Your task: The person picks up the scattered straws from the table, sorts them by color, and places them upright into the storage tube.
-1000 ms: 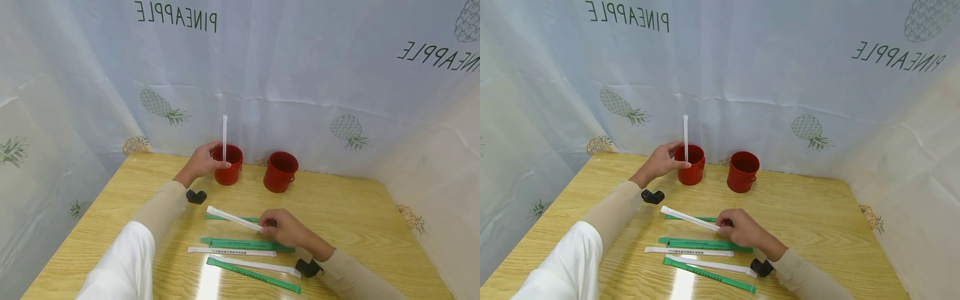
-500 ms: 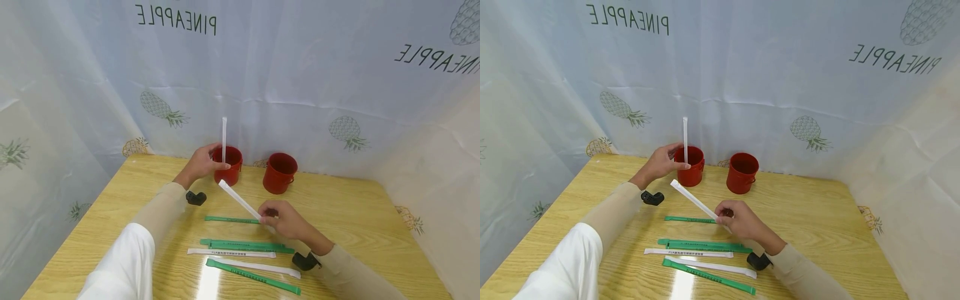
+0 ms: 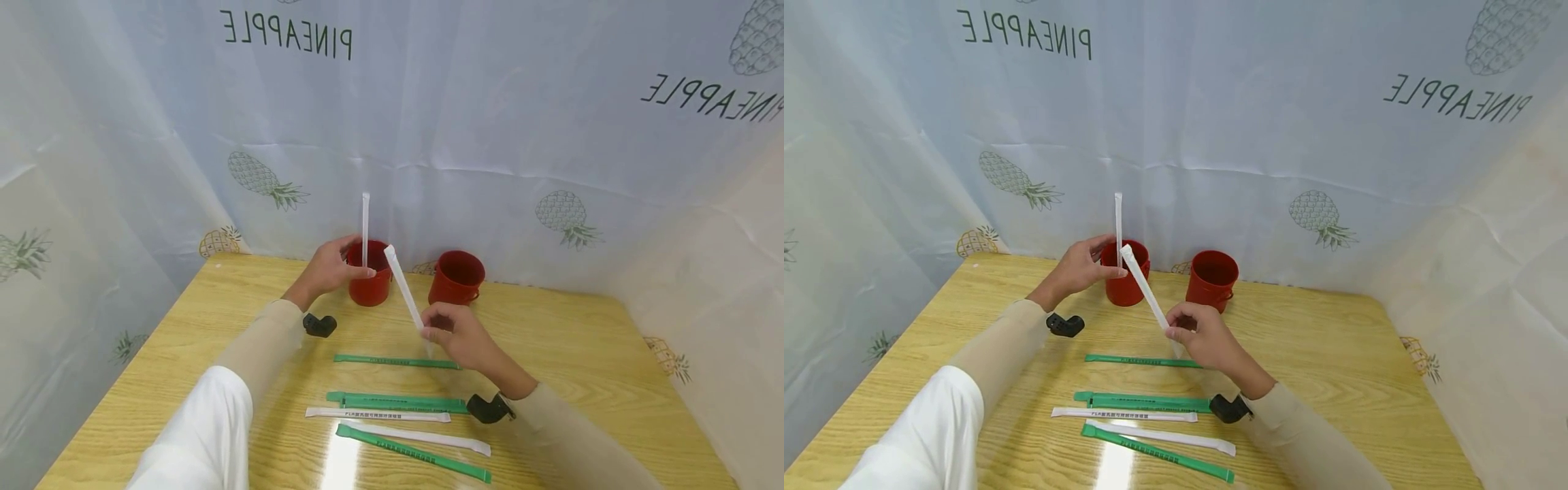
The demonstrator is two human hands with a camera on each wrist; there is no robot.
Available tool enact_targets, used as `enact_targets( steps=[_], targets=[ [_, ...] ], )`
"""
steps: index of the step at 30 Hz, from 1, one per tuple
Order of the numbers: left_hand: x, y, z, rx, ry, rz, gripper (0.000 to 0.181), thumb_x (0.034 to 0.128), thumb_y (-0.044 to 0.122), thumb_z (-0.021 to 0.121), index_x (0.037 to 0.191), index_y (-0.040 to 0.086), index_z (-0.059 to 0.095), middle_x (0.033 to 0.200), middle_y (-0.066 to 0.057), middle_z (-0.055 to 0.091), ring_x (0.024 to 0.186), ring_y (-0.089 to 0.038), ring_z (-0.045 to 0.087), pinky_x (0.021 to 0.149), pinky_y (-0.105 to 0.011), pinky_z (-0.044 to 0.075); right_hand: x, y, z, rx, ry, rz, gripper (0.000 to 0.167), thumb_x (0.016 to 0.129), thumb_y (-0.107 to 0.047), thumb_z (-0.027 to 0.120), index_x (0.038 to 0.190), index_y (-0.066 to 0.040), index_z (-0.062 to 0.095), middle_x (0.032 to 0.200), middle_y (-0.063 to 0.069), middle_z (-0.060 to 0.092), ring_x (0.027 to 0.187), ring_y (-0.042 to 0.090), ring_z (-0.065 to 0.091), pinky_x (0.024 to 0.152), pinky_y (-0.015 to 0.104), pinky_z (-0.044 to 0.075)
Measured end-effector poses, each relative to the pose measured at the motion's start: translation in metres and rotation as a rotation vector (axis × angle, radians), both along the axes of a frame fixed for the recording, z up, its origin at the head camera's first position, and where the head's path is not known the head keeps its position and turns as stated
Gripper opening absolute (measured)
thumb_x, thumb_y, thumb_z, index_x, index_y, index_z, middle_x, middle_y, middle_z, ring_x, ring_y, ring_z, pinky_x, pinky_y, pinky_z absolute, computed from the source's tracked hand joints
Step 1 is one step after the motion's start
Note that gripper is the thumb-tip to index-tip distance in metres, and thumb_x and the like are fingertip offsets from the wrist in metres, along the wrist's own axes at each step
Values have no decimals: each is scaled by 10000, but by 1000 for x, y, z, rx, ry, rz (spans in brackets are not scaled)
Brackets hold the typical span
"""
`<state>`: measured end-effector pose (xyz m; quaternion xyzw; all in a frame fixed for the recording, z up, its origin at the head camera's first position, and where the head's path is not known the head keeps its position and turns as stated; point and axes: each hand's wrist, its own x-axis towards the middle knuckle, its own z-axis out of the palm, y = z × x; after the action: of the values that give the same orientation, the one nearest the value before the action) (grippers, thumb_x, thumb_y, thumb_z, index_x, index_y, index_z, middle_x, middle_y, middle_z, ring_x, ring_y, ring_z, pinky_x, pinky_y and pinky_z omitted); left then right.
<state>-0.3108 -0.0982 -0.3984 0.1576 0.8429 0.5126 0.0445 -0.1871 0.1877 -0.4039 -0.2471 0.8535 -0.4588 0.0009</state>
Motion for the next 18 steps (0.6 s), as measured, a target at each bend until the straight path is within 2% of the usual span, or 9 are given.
enact_targets(
  steps=[7,18],
  targets=[
    [-2,-1,0,-21,-13,6,818,864,278,846,1563,110,456,1584,-103,519,1491,-365,459,1187,-538,465,-9,-8,13,-81,20,-16,90,919,12,738,998,-26,716,899,115,695,805,190,616,809,234,604],
    [1,0,1,-18,-6,8,778,864,285,845,1541,138,492,1531,-85,568,1451,-351,495,1147,-539,506,-24,-17,22,-125,55,-57,61,925,8,736,982,3,713,894,139,687,798,162,621,782,222,587]
  ],
)
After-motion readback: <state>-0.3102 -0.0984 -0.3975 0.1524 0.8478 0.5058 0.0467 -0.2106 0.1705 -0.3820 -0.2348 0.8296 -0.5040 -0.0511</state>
